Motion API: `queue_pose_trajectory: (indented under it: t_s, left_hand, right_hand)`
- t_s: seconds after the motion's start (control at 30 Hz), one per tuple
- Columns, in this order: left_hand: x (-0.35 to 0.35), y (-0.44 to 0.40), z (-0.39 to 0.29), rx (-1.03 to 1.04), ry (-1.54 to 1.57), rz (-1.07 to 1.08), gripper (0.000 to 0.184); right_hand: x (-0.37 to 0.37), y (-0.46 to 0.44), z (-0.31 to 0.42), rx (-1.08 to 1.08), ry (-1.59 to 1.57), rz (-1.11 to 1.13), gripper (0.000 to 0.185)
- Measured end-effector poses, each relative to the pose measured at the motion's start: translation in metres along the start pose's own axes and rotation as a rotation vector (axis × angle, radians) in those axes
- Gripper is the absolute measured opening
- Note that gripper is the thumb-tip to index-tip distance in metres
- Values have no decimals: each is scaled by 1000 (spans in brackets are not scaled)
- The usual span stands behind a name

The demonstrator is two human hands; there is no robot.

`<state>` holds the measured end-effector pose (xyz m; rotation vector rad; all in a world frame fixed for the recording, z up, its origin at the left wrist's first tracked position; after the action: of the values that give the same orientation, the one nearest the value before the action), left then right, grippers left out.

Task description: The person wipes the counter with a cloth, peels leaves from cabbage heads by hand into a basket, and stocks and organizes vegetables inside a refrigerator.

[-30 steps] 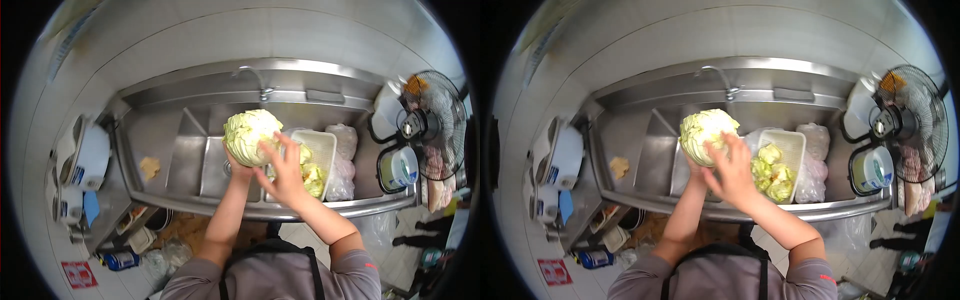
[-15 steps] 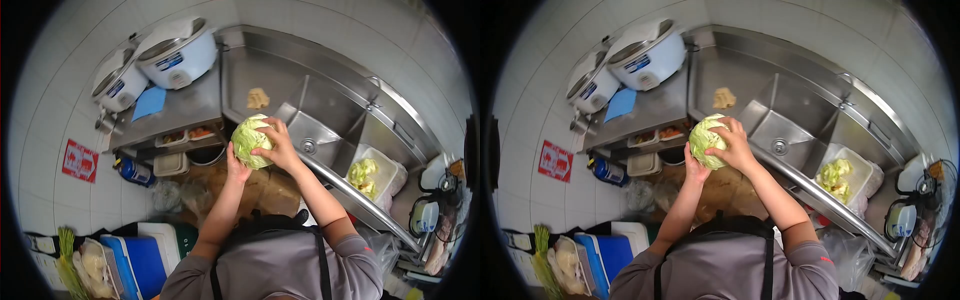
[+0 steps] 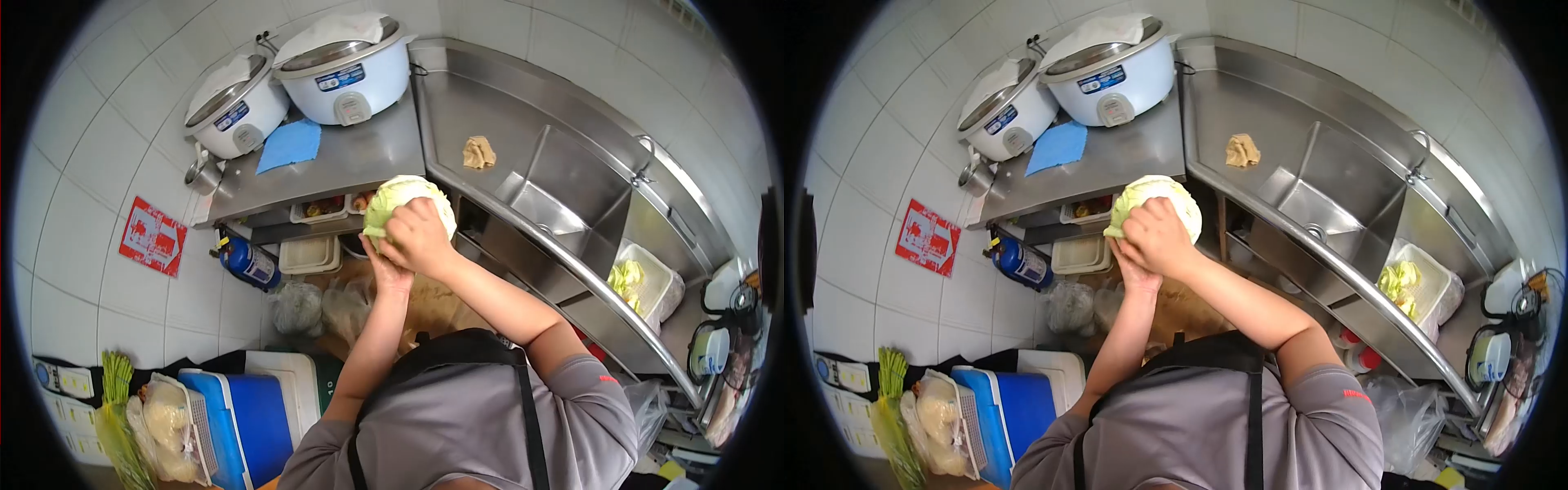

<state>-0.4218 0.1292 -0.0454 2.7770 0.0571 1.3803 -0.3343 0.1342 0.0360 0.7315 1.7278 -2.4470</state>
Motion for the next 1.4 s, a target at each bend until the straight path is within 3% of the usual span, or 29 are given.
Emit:
queue_pose_trajectory:
  t_s: [0.07, 0.13, 0.2, 0.23, 0.33, 0.47, 0.53, 0.6, 0.73, 0.83, 0.93, 0.97, 1.0, 1.07, 1.2, 1.27, 1.4]
  left_hand:
    - [-11, -18, 16, 62, 43, 228, 55]
    - [12, -34, 39, 309, 258, 620, 61]
    - [22, -32, 33, 14, 123, 434, 52]
    - [35, -37, 41, -27, 88, 362, 68]
    - [83, -49, 61, -80, 100, 349, 71]
    - [134, -73, 102, -95, 110, 544, 76]
    - [155, -84, 126, -102, 52, 489, 75]
    - [181, -90, 146, -139, 36, 421, 74]
    - [221, -98, 177, -314, 204, 432, 49]
    - [216, -120, 212, -372, 229, 419, 54]
    - [220, -125, 239, -354, 203, 387, 53]
    - [223, -126, 246, -338, 192, 378, 54]
    - [226, -127, 251, -319, 181, 370, 55]
    - [232, -126, 262, -238, 125, 308, 58]
    - [226, -130, 278, -252, 96, 288, 65]
    - [226, -132, 277, -226, 106, 310, 57]
    - [214, -142, 286, -241, 99, 276, 55]
  right_hand:
    - [-8, -5, 2, -110, -26, 46, 31]
    - [-21, -5, -2, -133, 18, 109, 31]
    - [-42, -4, -13, -189, 73, 0, 32]
    - [-55, -2, -16, -192, 109, -26, 32]
    - [-87, 9, -31, -212, 138, -91, 32]
    - [-157, 24, -50, -140, 82, -120, 33]
    - [-191, 42, -63, -74, 102, -143, 32]
    - [-229, 58, -79, 57, 83, -183, 30]
    - [-304, 89, -123, 469, 122, -522, 20]
    - [-337, 129, -169, 757, 83, -409, 26]
    - [-345, 157, -200, 803, 233, -69, 49]
    - [-343, 166, -206, 857, 183, -38, 79]
    - [-338, 167, -206, 777, 168, -90, 90]
    - [-319, 159, -211, 648, -160, -272, 92]
    - [-306, 146, -216, 786, -439, -249, 86]
    - [-318, 150, -228, 810, -601, -177, 82]
    - [-322, 159, -234, 747, -461, -104, 71]
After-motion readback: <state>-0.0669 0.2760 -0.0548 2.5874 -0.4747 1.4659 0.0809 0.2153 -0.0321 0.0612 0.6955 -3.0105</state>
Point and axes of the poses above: each hand's wrist, its own y-axis away from the middle knuckle, its own x-axis out of the palm, z = x × y, the point moved 1 cm from there along -y, towards the middle knuckle, and after that the axes turned 15 degrees about -y, right-handed, at the moved point
